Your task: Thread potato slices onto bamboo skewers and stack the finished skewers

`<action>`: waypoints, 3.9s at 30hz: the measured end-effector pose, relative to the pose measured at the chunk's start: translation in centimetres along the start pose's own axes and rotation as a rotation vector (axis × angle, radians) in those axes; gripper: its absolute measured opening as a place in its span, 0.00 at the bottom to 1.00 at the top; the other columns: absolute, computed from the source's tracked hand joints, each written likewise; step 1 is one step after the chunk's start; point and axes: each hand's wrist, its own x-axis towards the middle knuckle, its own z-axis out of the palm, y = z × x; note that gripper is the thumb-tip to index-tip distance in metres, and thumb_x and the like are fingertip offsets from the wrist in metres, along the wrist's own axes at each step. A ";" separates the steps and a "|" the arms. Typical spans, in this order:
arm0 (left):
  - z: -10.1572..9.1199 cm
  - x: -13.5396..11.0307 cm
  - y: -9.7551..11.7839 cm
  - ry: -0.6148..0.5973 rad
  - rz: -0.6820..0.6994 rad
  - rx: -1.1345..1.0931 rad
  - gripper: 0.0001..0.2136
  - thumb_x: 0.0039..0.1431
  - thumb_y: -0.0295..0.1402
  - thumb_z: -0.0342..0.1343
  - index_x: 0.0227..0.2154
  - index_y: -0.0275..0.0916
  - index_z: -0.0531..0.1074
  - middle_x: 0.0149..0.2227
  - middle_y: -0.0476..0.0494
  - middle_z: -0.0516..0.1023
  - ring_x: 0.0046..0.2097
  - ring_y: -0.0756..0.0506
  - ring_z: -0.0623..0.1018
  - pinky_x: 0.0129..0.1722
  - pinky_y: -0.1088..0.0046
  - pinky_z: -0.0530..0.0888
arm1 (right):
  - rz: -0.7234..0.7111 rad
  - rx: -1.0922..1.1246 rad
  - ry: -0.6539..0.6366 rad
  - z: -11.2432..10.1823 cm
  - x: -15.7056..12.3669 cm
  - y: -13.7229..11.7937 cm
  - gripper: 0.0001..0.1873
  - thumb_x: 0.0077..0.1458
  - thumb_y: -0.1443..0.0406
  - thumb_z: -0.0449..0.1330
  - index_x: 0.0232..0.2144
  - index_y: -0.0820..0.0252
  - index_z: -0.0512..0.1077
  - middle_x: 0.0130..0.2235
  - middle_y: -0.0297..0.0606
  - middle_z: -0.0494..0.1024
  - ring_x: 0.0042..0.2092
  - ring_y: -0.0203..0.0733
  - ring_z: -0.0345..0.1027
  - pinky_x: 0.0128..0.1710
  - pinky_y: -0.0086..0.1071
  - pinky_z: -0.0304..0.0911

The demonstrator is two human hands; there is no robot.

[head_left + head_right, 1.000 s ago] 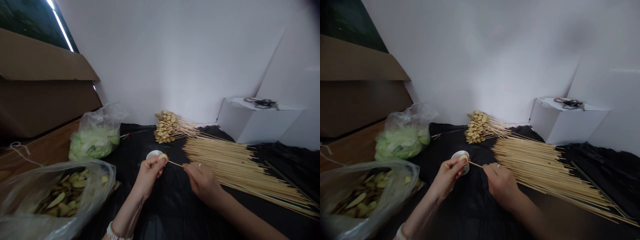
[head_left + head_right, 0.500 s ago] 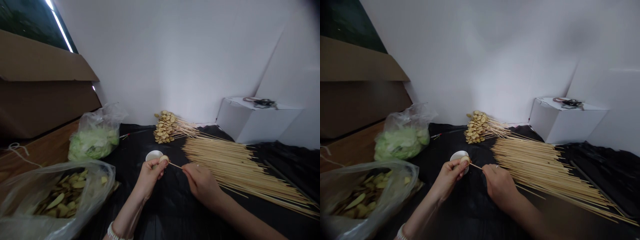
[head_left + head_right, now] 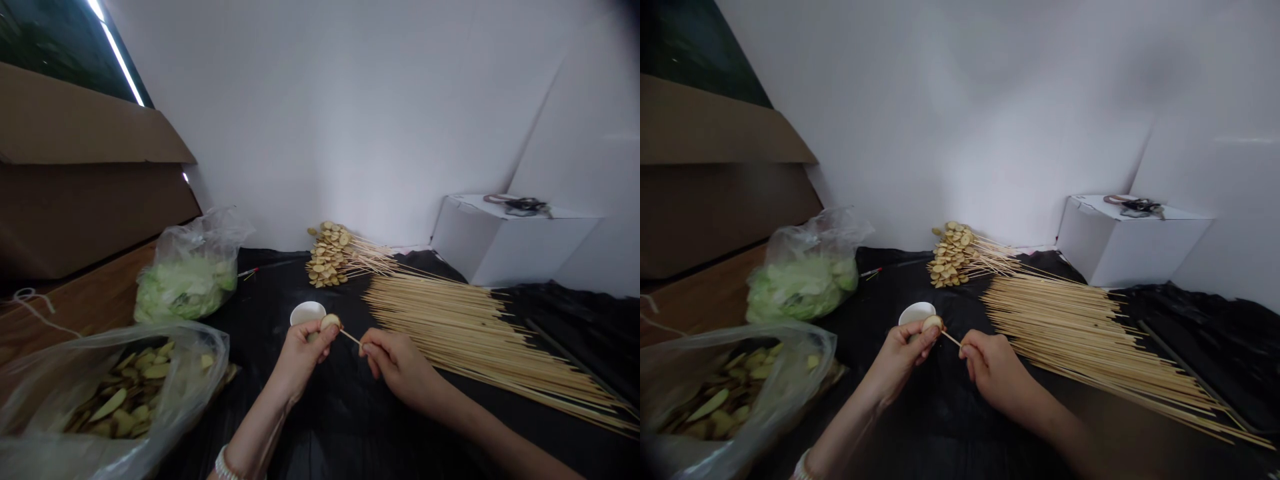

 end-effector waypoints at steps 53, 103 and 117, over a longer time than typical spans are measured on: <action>0.2 0.0 -0.2 0.038 0.032 -0.046 0.16 0.46 0.44 0.65 0.25 0.33 0.77 0.19 0.49 0.68 0.20 0.56 0.61 0.18 0.80 0.55 | 0.223 0.410 -0.138 0.1 0.6 -0.2 0.12 0.60 0.64 0.48 0.28 0.59 0.67 0.17 0.26 0.62 0.19 0.32 0.55 0.21 0.25 0.51; 1.6 -0.3 -1.3 -0.066 -0.086 0.014 0.19 0.41 0.47 0.66 0.18 0.33 0.73 0.18 0.51 0.69 0.17 0.57 0.64 0.14 0.82 0.56 | -0.144 -0.249 0.143 2.2 0.0 0.4 0.15 0.63 0.68 0.42 0.27 0.59 0.64 0.25 0.36 0.72 0.27 0.37 0.67 0.28 0.29 0.53; 0.6 -0.9 0.2 -0.340 -0.354 -0.793 0.32 0.37 0.11 0.48 0.50 0.31 0.70 0.49 0.35 0.76 0.55 0.42 0.73 0.56 0.67 0.68 | -0.003 0.011 0.401 0.3 0.6 1.4 0.13 0.63 0.64 0.46 0.30 0.58 0.67 0.20 0.29 0.68 0.22 0.34 0.62 0.26 0.28 0.54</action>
